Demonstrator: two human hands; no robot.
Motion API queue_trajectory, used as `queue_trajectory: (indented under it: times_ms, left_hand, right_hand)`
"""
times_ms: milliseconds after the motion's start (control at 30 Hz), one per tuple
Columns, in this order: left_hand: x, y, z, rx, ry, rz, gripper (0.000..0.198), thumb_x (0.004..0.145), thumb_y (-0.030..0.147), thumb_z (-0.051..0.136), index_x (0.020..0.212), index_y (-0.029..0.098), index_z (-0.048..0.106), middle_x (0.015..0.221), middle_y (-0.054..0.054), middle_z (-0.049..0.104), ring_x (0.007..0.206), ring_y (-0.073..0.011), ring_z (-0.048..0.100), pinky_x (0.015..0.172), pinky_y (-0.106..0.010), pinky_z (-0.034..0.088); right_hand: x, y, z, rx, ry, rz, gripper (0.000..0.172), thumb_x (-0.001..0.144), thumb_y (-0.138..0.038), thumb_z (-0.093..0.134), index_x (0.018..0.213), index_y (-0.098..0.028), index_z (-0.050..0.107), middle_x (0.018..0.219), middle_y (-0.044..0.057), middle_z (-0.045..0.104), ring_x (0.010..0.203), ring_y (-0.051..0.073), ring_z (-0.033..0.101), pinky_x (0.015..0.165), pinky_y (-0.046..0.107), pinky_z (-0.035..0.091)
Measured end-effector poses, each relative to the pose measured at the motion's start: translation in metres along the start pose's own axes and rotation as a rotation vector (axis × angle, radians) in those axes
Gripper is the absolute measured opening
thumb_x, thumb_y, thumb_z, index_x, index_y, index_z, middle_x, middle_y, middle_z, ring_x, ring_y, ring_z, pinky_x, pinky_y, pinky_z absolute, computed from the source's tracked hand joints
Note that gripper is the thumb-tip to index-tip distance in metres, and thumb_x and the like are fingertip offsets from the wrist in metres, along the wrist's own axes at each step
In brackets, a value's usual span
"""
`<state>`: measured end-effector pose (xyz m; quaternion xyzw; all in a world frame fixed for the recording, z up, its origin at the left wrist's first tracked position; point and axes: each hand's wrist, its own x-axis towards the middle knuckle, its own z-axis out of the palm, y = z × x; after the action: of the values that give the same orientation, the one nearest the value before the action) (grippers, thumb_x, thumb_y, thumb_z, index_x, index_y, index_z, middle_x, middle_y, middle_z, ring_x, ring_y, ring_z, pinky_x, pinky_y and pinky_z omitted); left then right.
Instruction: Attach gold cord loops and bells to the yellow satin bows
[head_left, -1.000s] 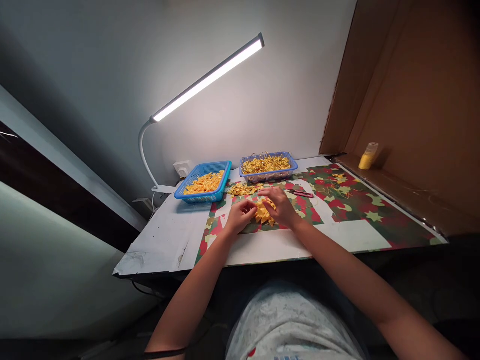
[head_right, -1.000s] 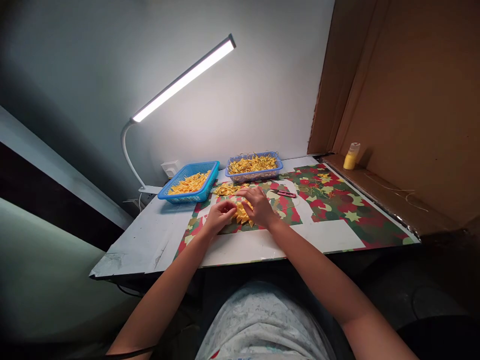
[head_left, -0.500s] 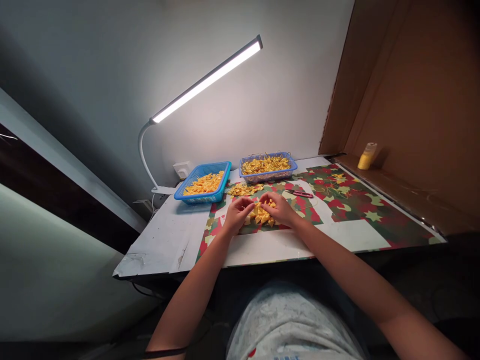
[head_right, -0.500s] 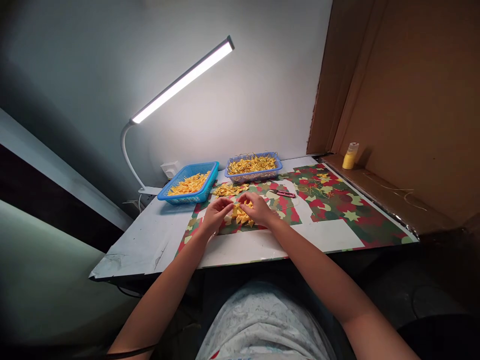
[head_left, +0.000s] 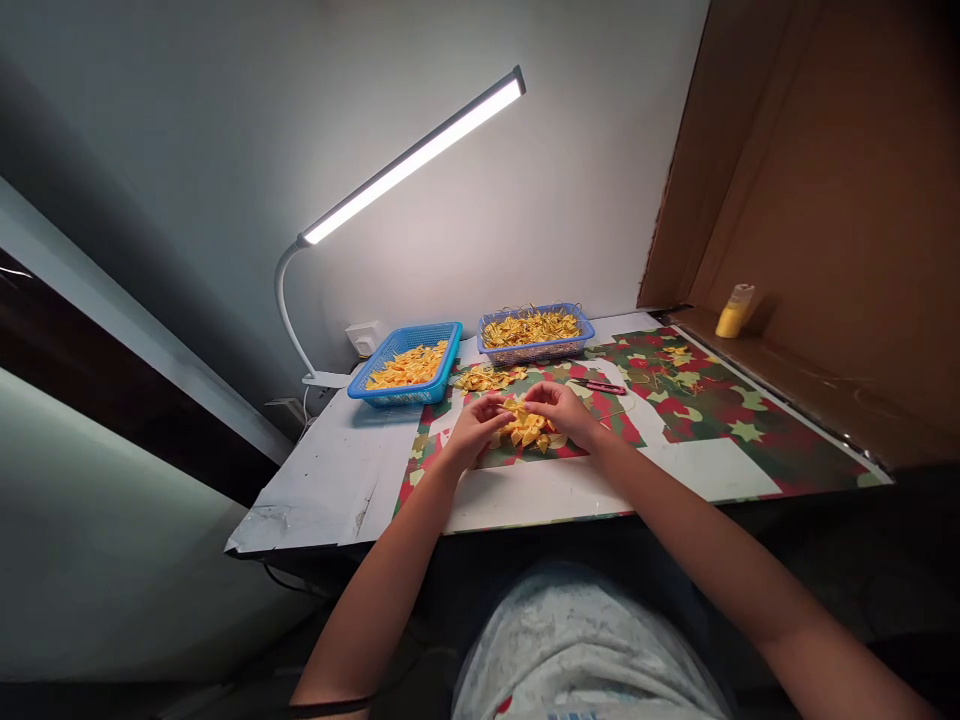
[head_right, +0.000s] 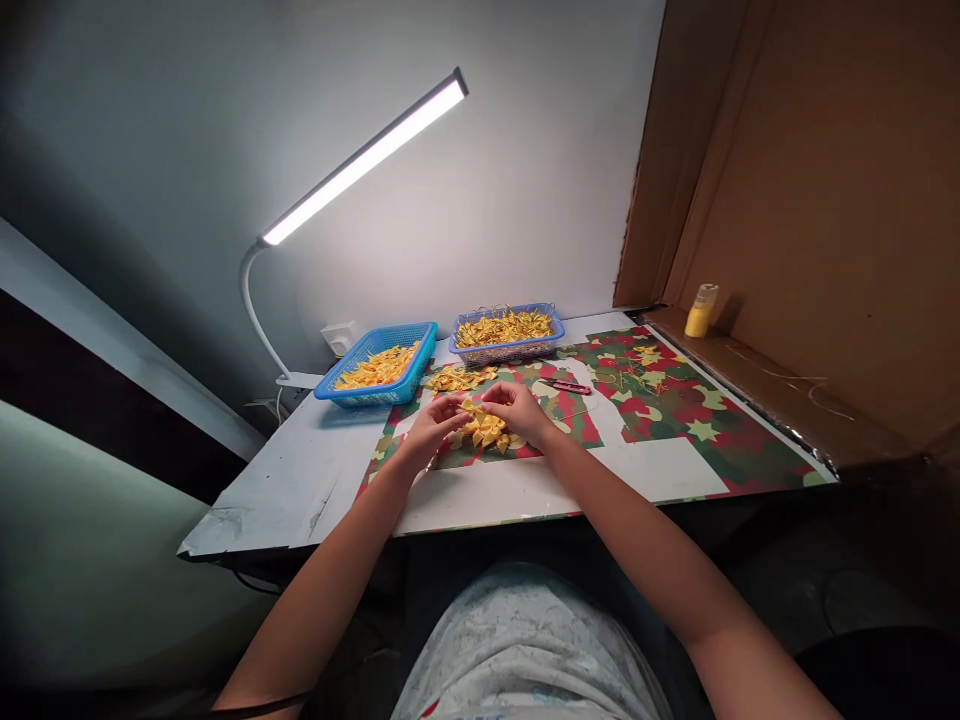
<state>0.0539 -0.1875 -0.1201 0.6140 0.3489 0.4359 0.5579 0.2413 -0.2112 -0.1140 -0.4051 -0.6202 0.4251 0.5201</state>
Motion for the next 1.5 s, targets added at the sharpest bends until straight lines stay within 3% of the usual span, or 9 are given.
queue_trajectory:
  times_ms: [200,367,500,633,767,1067,1500]
  left_hand:
    - [0.0023,0.0003,-0.0033,-0.034,-0.004,0.03,0.034,0.073,0.042,0.069,0.095,0.017,0.069,0.09,-0.003,0.067,0.076,-0.0134,0.059,0.066,-0.024,0.045]
    - [-0.0004,0.0003,-0.0001,-0.035,-0.135,0.025,0.04,0.069,0.036,0.078,0.104,0.019,0.068,0.101,-0.006,0.069,0.091,-0.019,0.063,0.078,-0.028,0.048]
    - [0.0001,-0.0033,0.0013,-0.045,-0.176,0.05,0.043,0.068,0.036,0.081,0.105,0.019,0.066,0.095,-0.006,0.069,0.087,-0.0175,0.064,0.077,-0.028,0.048]
    - [0.0028,-0.0074,0.0003,-0.011,-0.146,0.075,0.045,0.065,0.039,0.083,0.1,0.017,0.066,0.08,-0.002,0.067,0.074,-0.0142,0.063,0.069,-0.026,0.048]
    - [0.0037,-0.0082,-0.0013,0.058,-0.04,0.145,0.042,0.067,0.041,0.081,0.097,0.017,0.065,0.064,0.004,0.059,0.059,-0.0091,0.055,0.059,-0.022,0.043]
    - [0.0021,-0.0074,-0.0033,0.285,0.111,0.268,0.03,0.068,0.038,0.079,0.086,0.018,0.066,0.069,0.002,0.064,0.062,-0.0113,0.057,0.058,-0.023,0.04]
    - [0.0018,-0.0088,-0.0029,0.42,0.126,0.325,0.028,0.072,0.041,0.075,0.083,0.018,0.065,0.074,0.0,0.066,0.063,-0.0121,0.055,0.058,-0.024,0.041]
  right_hand:
    - [-0.0004,-0.0027,0.0042,0.002,-0.034,-0.077,0.025,0.074,-0.043,0.068,0.082,-0.02,0.065,0.084,0.003,0.066,0.077,0.017,0.061,0.068,0.029,0.049]
    - [-0.0026,-0.0026,0.0056,-0.071,-0.063,-0.146,0.015,0.076,-0.034,0.065,0.08,-0.02,0.067,0.083,0.003,0.067,0.081,0.018,0.062,0.077,0.032,0.049]
    - [-0.0045,0.0014,0.0063,-0.173,-0.047,-0.184,0.01,0.073,-0.02,0.061,0.077,-0.021,0.07,0.085,0.003,0.067,0.086,0.019,0.061,0.081,0.033,0.047]
    - [-0.0052,0.0032,0.007,-0.28,-0.011,-0.218,0.016,0.072,-0.014,0.059,0.08,-0.022,0.071,0.086,0.002,0.068,0.089,0.02,0.06,0.081,0.033,0.047]
    - [-0.0054,0.0002,0.0052,-0.372,0.065,-0.27,0.012,0.081,-0.022,0.056,0.086,-0.021,0.067,0.09,0.004,0.068,0.088,0.02,0.059,0.082,0.034,0.045]
    - [-0.0046,0.0016,0.0029,-0.619,-0.013,-0.432,0.009,0.075,-0.012,0.06,0.076,-0.021,0.061,0.087,0.003,0.066,0.086,0.022,0.054,0.083,0.037,0.039]
    - [-0.0038,0.0056,0.0022,-0.812,-0.004,-0.399,0.006,0.081,-0.016,0.063,0.079,-0.02,0.06,0.093,0.005,0.067,0.092,0.023,0.053,0.082,0.036,0.033]
